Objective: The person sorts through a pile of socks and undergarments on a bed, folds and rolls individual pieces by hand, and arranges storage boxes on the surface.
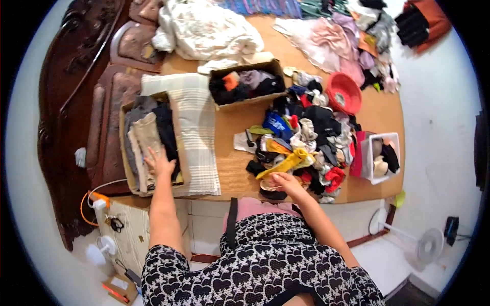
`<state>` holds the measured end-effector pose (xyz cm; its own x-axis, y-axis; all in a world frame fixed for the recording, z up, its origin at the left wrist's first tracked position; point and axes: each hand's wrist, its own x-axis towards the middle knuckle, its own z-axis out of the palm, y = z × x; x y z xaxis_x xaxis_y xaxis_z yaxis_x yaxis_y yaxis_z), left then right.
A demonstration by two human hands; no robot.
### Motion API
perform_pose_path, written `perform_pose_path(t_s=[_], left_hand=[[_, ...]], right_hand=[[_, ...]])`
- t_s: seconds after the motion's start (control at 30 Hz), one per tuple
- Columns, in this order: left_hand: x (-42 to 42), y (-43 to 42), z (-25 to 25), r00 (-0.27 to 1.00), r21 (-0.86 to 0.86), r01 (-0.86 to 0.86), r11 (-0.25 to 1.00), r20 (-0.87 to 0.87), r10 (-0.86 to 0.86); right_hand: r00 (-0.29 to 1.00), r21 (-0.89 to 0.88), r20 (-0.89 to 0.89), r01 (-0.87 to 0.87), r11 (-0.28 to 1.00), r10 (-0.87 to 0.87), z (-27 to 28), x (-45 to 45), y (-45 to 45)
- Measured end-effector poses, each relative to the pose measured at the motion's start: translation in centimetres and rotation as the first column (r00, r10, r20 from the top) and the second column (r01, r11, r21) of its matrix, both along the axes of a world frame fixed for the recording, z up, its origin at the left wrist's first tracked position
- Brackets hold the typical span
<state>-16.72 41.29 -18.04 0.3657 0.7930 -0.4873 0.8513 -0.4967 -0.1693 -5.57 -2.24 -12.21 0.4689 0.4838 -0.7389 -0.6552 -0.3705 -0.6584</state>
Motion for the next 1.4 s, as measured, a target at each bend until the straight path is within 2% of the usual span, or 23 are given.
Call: perform_pose_path(t_s=[0.13,0.27,0.33,0.4,0.53,0.57,0.6,0.63,0.67,0.73,0.8,0.87,0.93,1.0,1.07,1.13,1.17,1.2,1.23,1.27,1.33,1.37,1.4], left_hand=[[1.0,-0.2,1.1,0.998,-0.025,-0.042,0.999,-0.047,0.041],[2.8,-4.6,3.5,0.998,0.074,-0.033,0.997,-0.051,0.037],[1.8,-6.7,0.2,0.992,0.253,-0.013,0.967,0.124,-0.019],[1.6,-10.8,-0.7,0.877,0.397,0.118,0.910,0.388,-0.283],[3.8,-21.4,0.0,0.638,0.142,0.433,0.890,0.650,-0.414],[4.0,-23.7,-0.6,0.589,0.019,0.492,0.870,0.729,-0.349],[4.1,-25.9,-1.1,0.544,-0.097,0.552,0.828,0.795,-0.270],[4.5,-28.1,-0.6,0.544,-0.167,0.598,0.784,0.803,-0.244],[4.7,-29.9,-0.2,0.547,-0.234,0.638,0.734,0.809,-0.217],[4.6,-32.0,-1.1,0.604,-0.449,0.691,0.566,0.790,-0.111],[4.9,-34.1,-0.1,0.765,-0.681,0.572,0.458,0.644,0.003],[6.1,-35.3,1.6,0.756,-0.666,0.609,0.430,0.652,-0.061],[7.0,-35.7,1.7,0.755,-0.653,0.623,0.431,0.645,-0.114],[7.6,-35.9,1.5,0.813,-0.710,0.560,0.428,0.570,-0.118],[8.2,-35.7,0.3,0.814,-0.708,0.563,0.426,0.565,-0.138],[9.7,-35.8,-0.3,0.779,-0.662,0.606,0.441,0.607,-0.159],[10.6,-35.8,-0.4,0.807,-0.694,0.569,0.442,0.575,-0.136],[11.4,-35.9,-1.1,0.802,-0.689,0.575,0.441,0.582,-0.137],[12.0,-36.1,-2.2,0.851,-0.819,0.446,0.360,0.513,0.113],[12.7,-36.4,-2.6,0.854,-0.918,0.322,0.232,0.388,0.346],[15.4,-36.8,-1.9,0.855,-0.968,0.218,0.121,0.250,0.454],[16.6,-37.3,-1.0,0.847,-0.959,0.247,0.137,0.283,0.450],[17.1,-37.5,-0.6,0.846,-0.956,0.256,0.141,0.292,0.446]], right_hand=[[0.998,-0.070,-0.010,0.059,0.996,-0.060,-1.8,-0.3,-2.2],[0.912,-0.331,0.373,-0.039,0.943,0.169,-5.9,0.6,-6.0],[0.862,-0.429,0.444,-0.036,0.903,0.246,-6.3,2.1,-7.9],[0.895,-0.419,0.427,0.066,0.906,0.132,-7.3,4.0,-9.4],[0.806,-0.410,0.587,0.213,0.887,0.077,-11.8,10.2,-12.9],[0.794,-0.474,0.583,0.160,0.866,0.172,-11.7,12.8,-13.5],[0.746,-0.435,0.656,0.254,0.864,0.111,-13.0,14.8,-14.1],[0.662,-0.423,0.743,0.345,0.838,0.103,-15.5,17.0,-14.8],[0.698,-0.395,0.716,0.361,0.845,0.036,-16.3,19.5,-15.2],[0.633,-0.274,0.760,0.518,0.810,-0.147,-19.0,24.1,-15.5],[0.675,-0.329,0.711,0.567,0.755,-0.198,-21.9,28.2,-16.7],[0.617,-0.316,0.709,0.710,0.629,-0.341,-26.2,31.2,-17.1],[0.639,-0.332,0.530,0.761,0.557,-0.557,-23.4,31.9,-15.9],[0.703,-0.291,0.228,0.710,0.642,-0.674,-21.4,31.7,-15.6],[0.869,-0.282,0.225,0.491,0.824,-0.441,-21.8,31.2,-15.5],[0.860,-0.152,0.334,0.452,0.879,-0.385,-20.4,29.2,-13.6],[0.789,0.018,0.367,0.524,0.852,-0.493,-16.9,27.5,-12.2],[0.811,0.113,0.320,0.480,0.870,-0.489,-14.4,26.0,-12.4],[0.836,0.300,0.157,0.467,0.832,-0.526,-12.2,24.3,-12.8],[0.844,0.311,0.138,0.460,0.832,-0.518,-10.2,22.5,-12.5],[0.846,0.281,0.170,0.450,0.848,-0.505,-6.3,20.3,-11.9],[0.843,0.287,0.175,0.450,0.846,-0.508,-6.5,20.2,-12.0],[0.767,0.205,0.481,0.374,0.905,-0.426,-7.4,20.5,-12.0]])
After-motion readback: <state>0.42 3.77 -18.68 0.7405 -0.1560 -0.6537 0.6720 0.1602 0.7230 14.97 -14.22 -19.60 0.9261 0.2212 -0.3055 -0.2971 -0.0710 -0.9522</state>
